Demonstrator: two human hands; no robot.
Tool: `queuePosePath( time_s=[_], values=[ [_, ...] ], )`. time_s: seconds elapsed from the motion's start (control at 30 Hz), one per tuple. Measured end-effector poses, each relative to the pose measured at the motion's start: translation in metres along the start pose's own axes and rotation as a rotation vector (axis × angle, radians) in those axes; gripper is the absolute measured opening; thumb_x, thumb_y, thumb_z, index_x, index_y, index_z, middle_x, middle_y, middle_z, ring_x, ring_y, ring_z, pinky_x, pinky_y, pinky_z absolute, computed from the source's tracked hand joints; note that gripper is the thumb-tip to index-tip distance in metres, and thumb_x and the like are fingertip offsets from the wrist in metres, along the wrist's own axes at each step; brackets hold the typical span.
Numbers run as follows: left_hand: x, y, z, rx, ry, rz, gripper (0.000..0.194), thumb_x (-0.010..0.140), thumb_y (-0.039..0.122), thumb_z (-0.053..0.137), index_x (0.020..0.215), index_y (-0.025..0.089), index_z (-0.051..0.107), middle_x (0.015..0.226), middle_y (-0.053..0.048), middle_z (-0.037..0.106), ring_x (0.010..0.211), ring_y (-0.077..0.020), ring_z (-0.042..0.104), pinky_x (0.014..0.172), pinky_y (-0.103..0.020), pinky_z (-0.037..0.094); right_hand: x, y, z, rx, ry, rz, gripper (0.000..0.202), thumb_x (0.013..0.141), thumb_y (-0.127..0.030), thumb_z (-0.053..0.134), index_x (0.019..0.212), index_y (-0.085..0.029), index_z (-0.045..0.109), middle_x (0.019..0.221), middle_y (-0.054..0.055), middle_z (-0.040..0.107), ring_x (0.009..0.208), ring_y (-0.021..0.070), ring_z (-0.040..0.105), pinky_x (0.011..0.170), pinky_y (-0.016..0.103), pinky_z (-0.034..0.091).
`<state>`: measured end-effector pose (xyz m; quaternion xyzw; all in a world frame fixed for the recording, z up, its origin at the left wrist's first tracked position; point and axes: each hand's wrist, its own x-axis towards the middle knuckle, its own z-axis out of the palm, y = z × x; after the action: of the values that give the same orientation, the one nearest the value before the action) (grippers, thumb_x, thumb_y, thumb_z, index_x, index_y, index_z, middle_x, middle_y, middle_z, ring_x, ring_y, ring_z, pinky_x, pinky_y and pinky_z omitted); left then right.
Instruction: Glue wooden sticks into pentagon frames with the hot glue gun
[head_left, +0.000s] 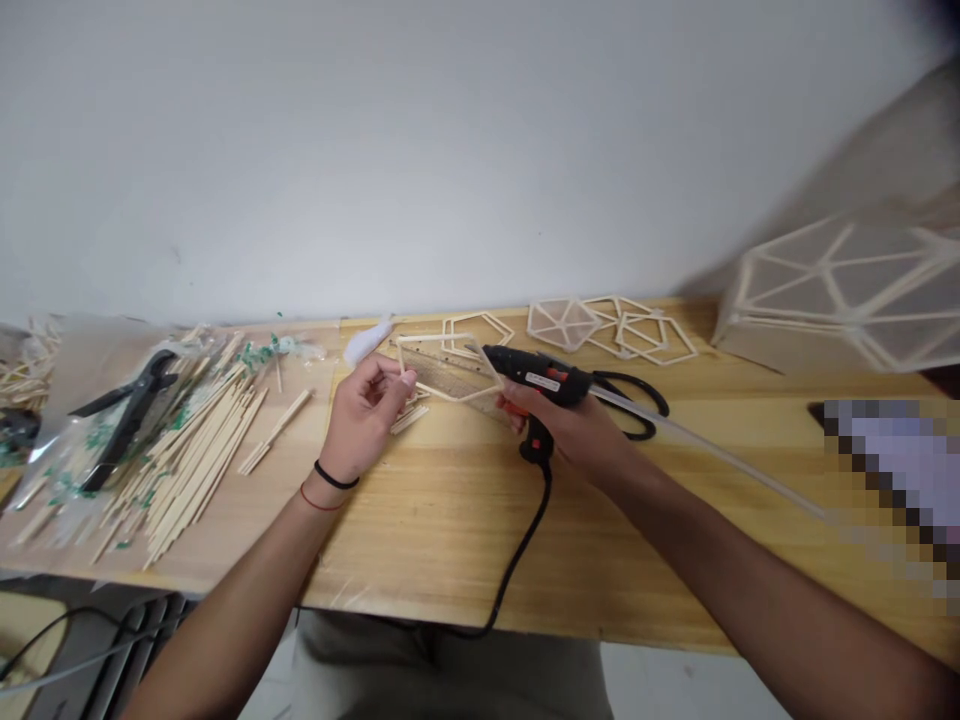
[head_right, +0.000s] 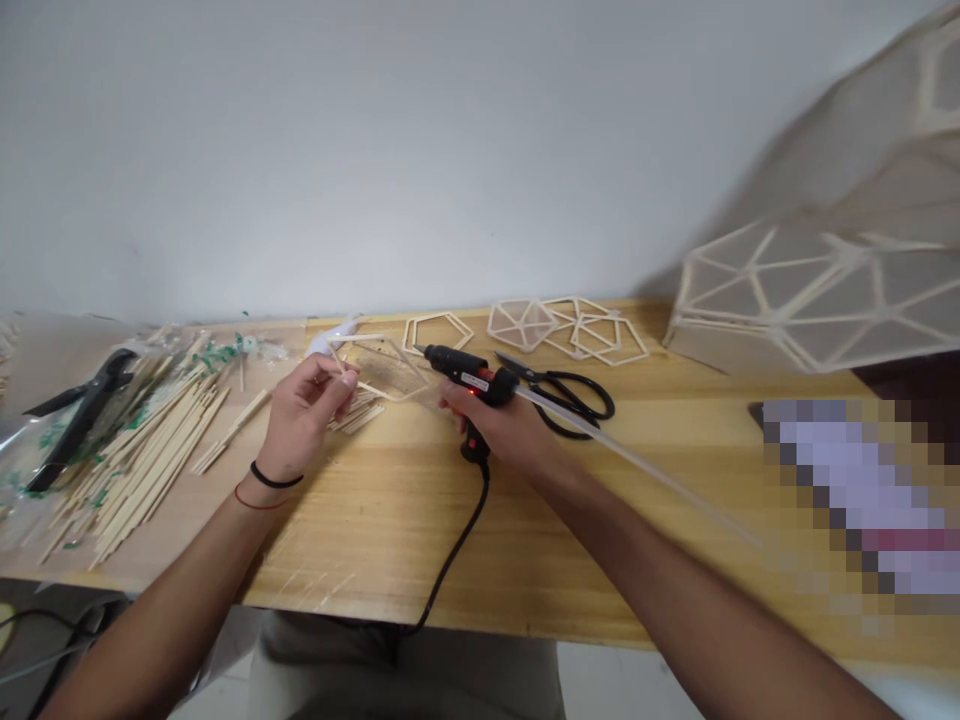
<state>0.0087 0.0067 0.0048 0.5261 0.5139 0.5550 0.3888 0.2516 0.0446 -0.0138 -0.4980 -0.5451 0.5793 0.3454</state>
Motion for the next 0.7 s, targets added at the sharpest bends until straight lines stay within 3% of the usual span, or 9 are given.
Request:
queuePosePath(
  time_s=[0.17,0.47,0.7],
  values=[
    [-0.0005,0.0013,0.0001,0.044,-0.008,-0.005,0.042,0.087,0.056,0.083,0.083,0.019,0.065,0.06,0.005,0.054,0.051,-0.0086,0.043,0.05,-0.022,0.035,0.0042,0.0002,0.0007,0.193,-0.059,-0.026,0.045,0.082,-0.063,0.082,0.08,-0.019,0.077,0.068,0.003,0.064,0.062,0.0152,0.057,0.054,0.028,0.042],
    [-0.001,0.0027,0.0001,0.043,-0.035,0.0,0.044,0.087,0.059,0.082,0.083,0.019,0.064,0.059,0.005,0.055,0.051,-0.0089,0.044,0.05,-0.023,0.036,0.0068,-0.0009,0.0078,0.476,0.019,-0.019,0.038,0.065,-0.044,0.099,0.07,-0.02,0.069,0.068,-0.002,0.058,0.061,0.0122,0.049,0.057,0.027,0.048],
    [-0.0015,-0.0003,-0.0009,0.027,-0.06,-0.006,0.043,0.088,0.059,0.082,0.083,0.02,0.063,0.06,0.005,0.055,0.052,-0.0099,0.045,0.051,-0.024,0.037,0.0046,-0.0054,0.009,0.531,0.046,0.068,0.045,0.057,-0.05,0.102,0.075,-0.018,0.077,0.074,0.001,0.064,0.064,0.0123,0.053,0.056,0.026,0.049]
  ],
)
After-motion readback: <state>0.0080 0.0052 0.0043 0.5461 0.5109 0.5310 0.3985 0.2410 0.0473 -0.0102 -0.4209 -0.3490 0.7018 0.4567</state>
